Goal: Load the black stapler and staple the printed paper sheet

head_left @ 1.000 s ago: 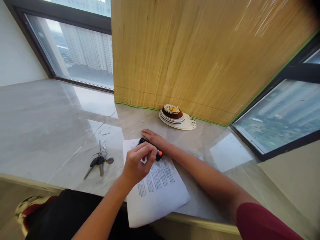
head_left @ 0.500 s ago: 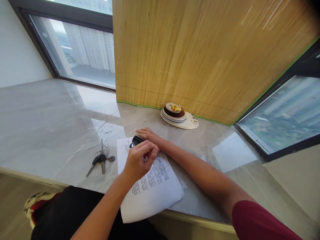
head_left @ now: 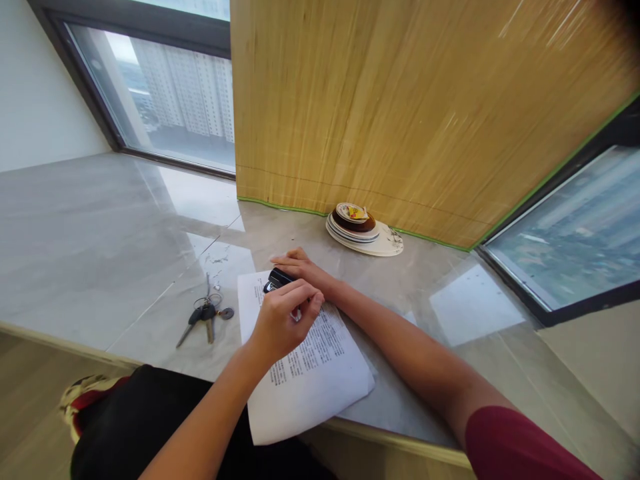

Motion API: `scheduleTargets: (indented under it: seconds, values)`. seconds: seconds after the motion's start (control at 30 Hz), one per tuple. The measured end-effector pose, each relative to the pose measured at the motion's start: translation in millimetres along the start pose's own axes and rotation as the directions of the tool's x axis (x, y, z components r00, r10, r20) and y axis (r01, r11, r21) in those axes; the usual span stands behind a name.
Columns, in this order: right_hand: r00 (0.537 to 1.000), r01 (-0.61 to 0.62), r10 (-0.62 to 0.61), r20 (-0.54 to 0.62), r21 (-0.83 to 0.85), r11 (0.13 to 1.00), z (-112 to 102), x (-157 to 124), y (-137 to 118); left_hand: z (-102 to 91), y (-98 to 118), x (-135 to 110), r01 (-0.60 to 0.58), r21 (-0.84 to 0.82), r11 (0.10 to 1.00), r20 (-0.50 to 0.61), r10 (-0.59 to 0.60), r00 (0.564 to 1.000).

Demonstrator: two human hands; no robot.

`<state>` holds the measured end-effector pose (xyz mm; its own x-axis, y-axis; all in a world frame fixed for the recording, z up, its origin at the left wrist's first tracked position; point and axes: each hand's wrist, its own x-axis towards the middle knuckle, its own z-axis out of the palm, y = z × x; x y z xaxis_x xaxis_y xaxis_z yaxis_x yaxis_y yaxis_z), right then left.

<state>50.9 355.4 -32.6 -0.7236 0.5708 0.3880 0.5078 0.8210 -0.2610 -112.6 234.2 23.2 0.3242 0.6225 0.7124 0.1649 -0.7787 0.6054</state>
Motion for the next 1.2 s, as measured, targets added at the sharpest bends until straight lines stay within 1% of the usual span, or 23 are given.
scheduleTargets:
  seconds: [0.13, 0.23, 0.3, 0.37, 0.43, 0.47, 0.5, 0.53, 0.57, 0.63, 0.67, 0.73, 0.77, 0.8, 0.83, 0.87, 0.9, 0.93, 0.97, 1.0, 1.07, 1.13, 1.2]
  values:
    - [1.000, -0.008, 0.009, -0.020, 0.007, 1.000, -5.0, -2.7, -9.1, -0.1, 0.4, 0.6, -0.001, 0.011, 1.000, 0.004, 0.000, 1.000]
    - [0.995, -0.086, 0.085, -0.044, -0.031, 0.996, -9.9, -9.1, -19.5, -0.5, 1.7, 1.2, 0.000, 0.061, 0.998, -0.019, 0.001, 1.000]
    - [0.992, -0.124, 0.123, -0.018, -0.058, 0.991, -14.6, -19.4, -26.3, -2.1, 2.1, 1.9, 0.028, 0.104, 0.994, -0.072, -0.020, 0.997]
    - [0.988, -0.153, 0.154, 0.016, -0.053, 0.987, -21.3, -36.0, -31.4, -5.0, 0.4, 2.7, 0.116, 0.152, 0.982, -0.168, -0.090, 0.982]
    - [0.974, -0.222, 0.223, 0.029, -0.032, 0.974, -30.5, -58.3, -33.6, -8.7, -4.6, 3.1, 0.240, 0.195, 0.951, -0.271, -0.183, 0.945]
    - [0.960, -0.276, 0.277, 0.031, -0.022, 0.961, -35.8, -70.8, -33.5, -10.4, -8.5, 3.0, 0.292, 0.217, 0.931, -0.296, -0.222, 0.929]
    - [0.943, -0.333, 0.333, 0.029, -0.009, 0.943, -41.5, -83.4, -32.7, -11.6, -13.0, 2.8, 0.330, 0.248, 0.911, -0.294, -0.254, 0.922]
    - [0.923, -0.385, 0.385, 0.018, 0.008, 0.923, -47.4, -95.8, -31.5, -12.3, -17.9, 2.4, 0.351, 0.287, 0.891, -0.264, -0.279, 0.923]
    - [0.902, -0.430, 0.431, -0.006, 0.037, 0.902, -53.4, -107.4, -30.2, -12.3, -22.6, 1.9, 0.354, 0.327, 0.876, -0.206, -0.300, 0.932]
    - [0.864, -0.488, 0.497, -0.086, 0.104, 0.867, -65.5, -127.5, -29.7, -10.4, -30.0, 0.9, 0.313, 0.375, 0.873, -0.027, -0.327, 0.945]
    - [0.839, -0.507, 0.524, -0.146, 0.138, 0.851, -71.4, -135.9, -31.5, -8.9, -32.1, 0.4, 0.279, 0.370, 0.886, 0.073, -0.327, 0.942]
    - [0.762, -0.539, 0.583, -0.282, 0.224, 0.812, -82.3, -149.3, -41.2, -5.6, -33.1, -0.9, 0.207, 0.332, 0.920, 0.253, -0.299, 0.920]
    - [0.725, -0.550, 0.610, -0.320, 0.264, 0.792, -86.7, -154.7, -49.2, -4.2, -32.5, -1.7, 0.171, 0.329, 0.929, 0.323, -0.281, 0.904]
    - [0.707, -0.559, 0.629, -0.322, 0.290, 0.777, -90.1, -159.2, -58.7, -3.0, -31.6, -2.8, 0.136, 0.344, 0.929, 0.381, -0.270, 0.884]
    - [0.713, -0.569, 0.639, -0.289, 0.294, 0.768, -92.3, -162.9, -69.1, -2.0, -30.7, -4.1, 0.101, 0.373, 0.922, 0.428, -0.268, 0.863]
    - [0.735, -0.582, 0.638, -0.230, 0.270, 0.767, -93.3, -165.9, -79.5, -1.2, -30.3, -5.4, 0.067, 0.407, 0.911, 0.465, -0.270, 0.843]
    - [0.757, -0.597, 0.632, -0.165, 0.217, 0.772, -93.4, -168.0, -88.9, -0.5, -30.3, -6.8, 0.040, 0.438, 0.898, 0.492, -0.277, 0.825]
    - [0.767, -0.613, 0.630, -0.121, 0.153, 0.775, -92.9, -169.2, -96.6, 0.1, -30.9, -8.0, 0.025, 0.460, 0.888, 0.508, -0.286, 0.812]
    - [0.767, -0.626, 0.633, -0.106, 0.097, 0.774, -92.3, -169.4, -101.7, 0.5, -31.9, -9.1, 0.021, 0.473, 0.881, 0.514, -0.296, 0.805]
    - [0.762, -0.634, 0.636, -0.120, 0.060, 0.771, -92.0, -168.6, -104.2, 0.9, -33.1, -9.8, 0.025, 0.480, 0.877, 0.512, -0.303, 0.804]
    - [0.763, -0.622, 0.621, -0.179, 0.055, 0.781, -93.2, -164.7, -101.0, 1.2, -35.3, -10.3, 0.045, 0.481, 0.876, 0.504, -0.318, 0.803]
    - [0.794, -0.563, 0.569, -0.215, 0.094, 0.821, -95.6, -159.3, -90.0, 1.1, -36.6, -9.7, 0.073, 0.478, 0.875, 0.497, -0.338, 0.799]
    - [0.821, -0.506, 0.526, -0.223, 0.144, 0.850, -96.3, -155.2, -76.6, 0.8, -37.1, -9.1, 0.106, 0.478, 0.872, 0.487, -0.364, 0.794]
